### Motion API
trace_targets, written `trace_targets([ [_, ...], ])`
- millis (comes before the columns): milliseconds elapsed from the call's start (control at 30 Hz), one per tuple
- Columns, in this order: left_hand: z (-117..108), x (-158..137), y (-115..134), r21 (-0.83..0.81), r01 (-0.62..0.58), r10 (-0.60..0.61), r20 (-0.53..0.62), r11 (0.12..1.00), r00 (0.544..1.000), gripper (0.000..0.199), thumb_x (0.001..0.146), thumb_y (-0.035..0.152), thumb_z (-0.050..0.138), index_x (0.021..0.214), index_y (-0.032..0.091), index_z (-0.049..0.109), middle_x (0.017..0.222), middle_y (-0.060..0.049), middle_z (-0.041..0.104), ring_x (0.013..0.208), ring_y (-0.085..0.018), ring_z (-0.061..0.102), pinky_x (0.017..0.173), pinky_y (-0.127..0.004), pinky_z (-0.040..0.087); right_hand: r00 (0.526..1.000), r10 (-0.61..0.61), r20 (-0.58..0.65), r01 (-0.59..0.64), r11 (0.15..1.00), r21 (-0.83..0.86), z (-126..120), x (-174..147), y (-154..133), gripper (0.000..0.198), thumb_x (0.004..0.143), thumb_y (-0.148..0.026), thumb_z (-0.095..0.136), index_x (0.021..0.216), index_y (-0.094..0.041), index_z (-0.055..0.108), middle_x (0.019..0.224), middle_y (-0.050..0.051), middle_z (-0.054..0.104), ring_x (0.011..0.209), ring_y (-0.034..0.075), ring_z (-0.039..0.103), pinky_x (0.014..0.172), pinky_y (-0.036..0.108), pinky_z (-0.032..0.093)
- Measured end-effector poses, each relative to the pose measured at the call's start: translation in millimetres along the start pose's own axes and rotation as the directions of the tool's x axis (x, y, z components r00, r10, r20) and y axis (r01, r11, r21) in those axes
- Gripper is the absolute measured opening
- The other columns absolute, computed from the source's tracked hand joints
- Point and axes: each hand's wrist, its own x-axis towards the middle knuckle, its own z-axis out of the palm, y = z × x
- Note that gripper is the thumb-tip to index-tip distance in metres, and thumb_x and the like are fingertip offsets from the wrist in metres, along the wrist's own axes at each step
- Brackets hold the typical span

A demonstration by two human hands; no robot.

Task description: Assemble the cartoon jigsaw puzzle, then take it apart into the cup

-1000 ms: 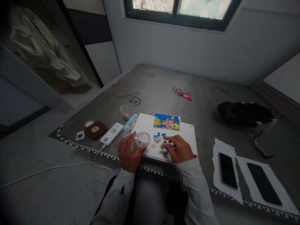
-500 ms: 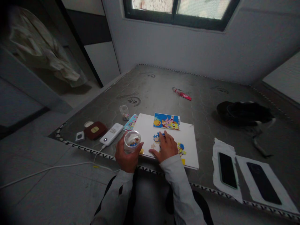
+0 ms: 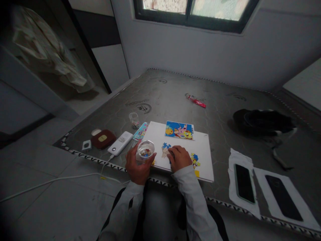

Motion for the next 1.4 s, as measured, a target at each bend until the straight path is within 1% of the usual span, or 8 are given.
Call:
trace_targets([
  [200, 0.7, -0.4, -0.7, 0.007, 0.007, -0.007, 0.004, 1.000, 1.000, 0.066, 0.073, 0.047, 0.080, 0.128, 0.018, 0.058, 0.118, -0.014, 0.070, 0.107, -0.027, 0.066, 0.093, -0.040, 0.050, 0.999, 0.016, -0.035, -0.016, 1.000, -0.001, -4.7, 0.2, -5.1, 0.050, 0.085, -0.042, 0.064, 0.126, -0.014, 0.064, 0.124, 0.017, 0.062, 0.109, 0.030, 0.058, 0.092, 0.047, 0.051],
  [500, 0.5, 1.2, -0.6, 0.011, 0.007, -0.007, 0.004, 1.000, 1.000, 0.066, 0.074, 0.047, 0.079, 0.129, 0.018, 0.058, 0.117, -0.014, 0.070, 0.106, -0.027, 0.066, 0.093, -0.040, 0.050, 0.998, 0.041, -0.056, -0.042, 0.999, -0.018, -69.7, -10.6, 28.3, 0.037, 0.089, -0.048, 0.059, 0.111, -0.021, 0.071, 0.108, 0.010, 0.070, 0.093, 0.024, 0.067, 0.081, 0.040, 0.054],
  [767, 1.5, -0.3, -0.2, 0.021, 0.004, -0.004, 0.007, 1.000, 1.000, 0.066, 0.074, 0.048, 0.079, 0.129, 0.018, 0.058, 0.117, -0.014, 0.070, 0.105, -0.027, 0.065, 0.093, -0.040, 0.050, 0.981, 0.165, 0.099, -0.161, 0.986, -0.046, -82.5, -14.5, 56.6, 0.037, 0.086, -0.049, 0.058, 0.107, -0.023, 0.073, 0.096, 0.008, 0.074, 0.080, 0.022, 0.069, 0.068, 0.034, 0.052],
  [833, 1.3, -0.1, 0.2, 0.024, 0.006, -0.006, 0.011, 1.000, 1.000, 0.066, 0.074, 0.048, 0.079, 0.129, 0.018, 0.058, 0.117, -0.014, 0.070, 0.106, -0.027, 0.065, 0.093, -0.040, 0.050, 0.947, 0.272, 0.171, -0.261, 0.962, -0.082, -92.3, -15.7, 61.1, 0.038, 0.085, -0.054, 0.056, 0.101, -0.024, 0.073, 0.090, 0.007, 0.075, 0.076, 0.022, 0.069, 0.063, 0.033, 0.049],
  [933, 1.3, -0.1, 0.5, 0.022, 0.016, -0.017, 0.019, 1.000, 1.000, 0.066, 0.074, 0.048, 0.079, 0.130, 0.019, 0.057, 0.119, -0.014, 0.070, 0.107, -0.027, 0.065, 0.094, -0.040, 0.050, 0.834, 0.497, 0.241, -0.464, 0.867, -0.180, -111.0, -19.0, 54.6, 0.052, 0.091, -0.063, 0.039, 0.078, -0.025, 0.072, 0.075, 0.006, 0.073, 0.064, 0.022, 0.065, 0.058, 0.034, 0.043],
  [1033, 1.6, -0.6, 0.3, 0.010, 0.012, -0.013, 0.014, 1.000, 1.000, 0.067, 0.073, 0.047, 0.079, 0.130, 0.019, 0.057, 0.119, -0.014, 0.069, 0.108, -0.027, 0.064, 0.094, -0.040, 0.050, 0.756, 0.636, 0.155, -0.606, 0.769, -0.202, -123.6, -23.1, 33.8, 0.082, 0.095, -0.067, 0.005, 0.049, -0.025, 0.058, 0.053, 0.007, 0.062, 0.050, 0.021, 0.056, 0.059, 0.037, 0.038],
  [1200, 2.2, -1.3, 0.3, 0.000, 0.005, -0.005, 0.013, 1.000, 1.000, 0.066, 0.073, 0.045, 0.080, 0.129, 0.019, 0.057, 0.118, -0.014, 0.070, 0.107, -0.027, 0.064, 0.095, -0.039, 0.050, 0.805, 0.592, 0.029, -0.584, 0.801, -0.129, -128.6, -21.8, 10.3, 0.083, 0.094, -0.069, 0.007, 0.046, -0.024, 0.057, 0.054, 0.010, 0.063, 0.051, 0.022, 0.054, 0.060, 0.039, 0.036],
  [1400, 2.4, -1.3, -0.3, 0.019, 0.001, -0.001, 0.012, 1.000, 1.000, 0.065, 0.073, 0.045, 0.080, 0.128, 0.018, 0.058, 0.118, -0.014, 0.069, 0.107, -0.027, 0.064, 0.094, -0.039, 0.050, 0.821, 0.570, -0.034, -0.567, 0.808, -0.157, -131.6, -15.1, 20.1, 0.078, 0.093, -0.070, 0.007, 0.058, -0.025, 0.060, 0.062, 0.008, 0.065, 0.064, 0.023, 0.058, 0.062, 0.036, 0.037],
])
